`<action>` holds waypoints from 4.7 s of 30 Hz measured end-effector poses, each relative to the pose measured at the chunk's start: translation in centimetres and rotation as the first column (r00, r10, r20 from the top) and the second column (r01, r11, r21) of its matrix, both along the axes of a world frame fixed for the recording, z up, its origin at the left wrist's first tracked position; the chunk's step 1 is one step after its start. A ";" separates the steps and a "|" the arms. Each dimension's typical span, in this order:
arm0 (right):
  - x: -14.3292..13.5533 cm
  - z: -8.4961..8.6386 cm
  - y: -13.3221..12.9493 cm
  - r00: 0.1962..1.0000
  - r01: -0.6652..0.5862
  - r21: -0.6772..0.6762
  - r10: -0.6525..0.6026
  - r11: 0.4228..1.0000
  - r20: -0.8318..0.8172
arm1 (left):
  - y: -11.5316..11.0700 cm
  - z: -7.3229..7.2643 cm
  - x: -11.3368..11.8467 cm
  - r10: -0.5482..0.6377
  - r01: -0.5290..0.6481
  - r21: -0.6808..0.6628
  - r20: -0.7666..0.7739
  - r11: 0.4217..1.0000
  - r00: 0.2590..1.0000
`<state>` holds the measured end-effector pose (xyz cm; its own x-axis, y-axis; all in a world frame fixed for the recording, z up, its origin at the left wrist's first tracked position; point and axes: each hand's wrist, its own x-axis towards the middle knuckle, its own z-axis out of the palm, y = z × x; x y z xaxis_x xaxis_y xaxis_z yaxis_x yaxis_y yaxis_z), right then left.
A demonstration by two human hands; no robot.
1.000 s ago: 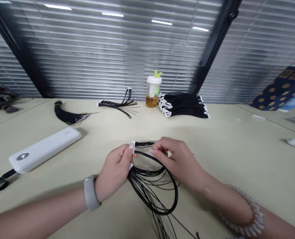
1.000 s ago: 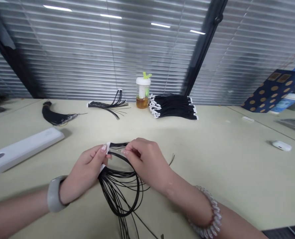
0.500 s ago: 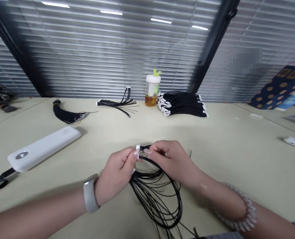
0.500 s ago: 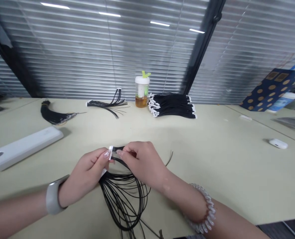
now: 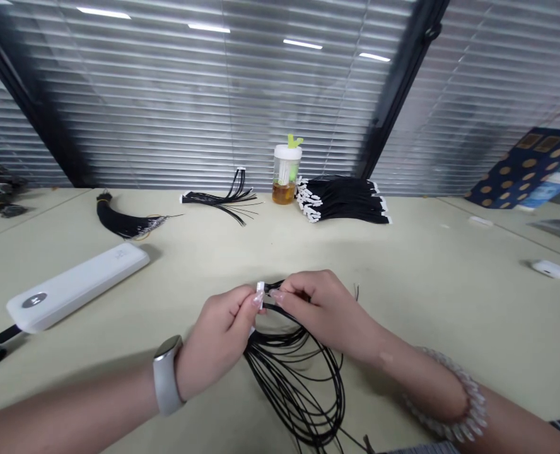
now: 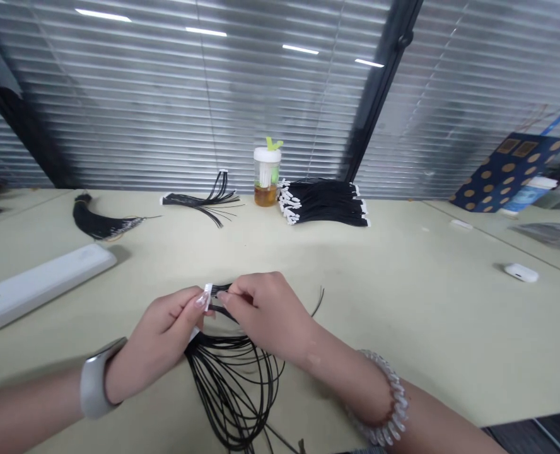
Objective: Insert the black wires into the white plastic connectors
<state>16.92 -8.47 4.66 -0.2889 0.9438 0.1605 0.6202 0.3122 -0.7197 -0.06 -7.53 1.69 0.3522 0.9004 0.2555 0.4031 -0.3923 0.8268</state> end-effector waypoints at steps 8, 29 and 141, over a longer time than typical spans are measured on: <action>-0.5 -0.6 -0.2 1.000 0.019 0.061 -0.018 0.998 -0.018 | -0.3 0.1 0.1 -0.034 0.034 0.009 -0.042 0.999 0.999; 1.5 2.2 -1.9 0.822 0.056 0.293 -0.211 0.954 0.529 | 1.9 -0.4 0.3 0.306 -0.214 -0.369 0.212 0.905 0.928; 0.8 -0.6 0.2 0.903 -0.339 0.264 0.235 0.903 0.359 | 0.9 -0.3 -0.2 -0.107 0.112 -0.227 0.037 0.967 0.994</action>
<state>17.73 -8.29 4.05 -0.6234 0.7265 0.2891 0.6429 0.6866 -0.3393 -0.28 -6.65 1.37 0.4482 0.8921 0.0571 0.3467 -0.2324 0.9088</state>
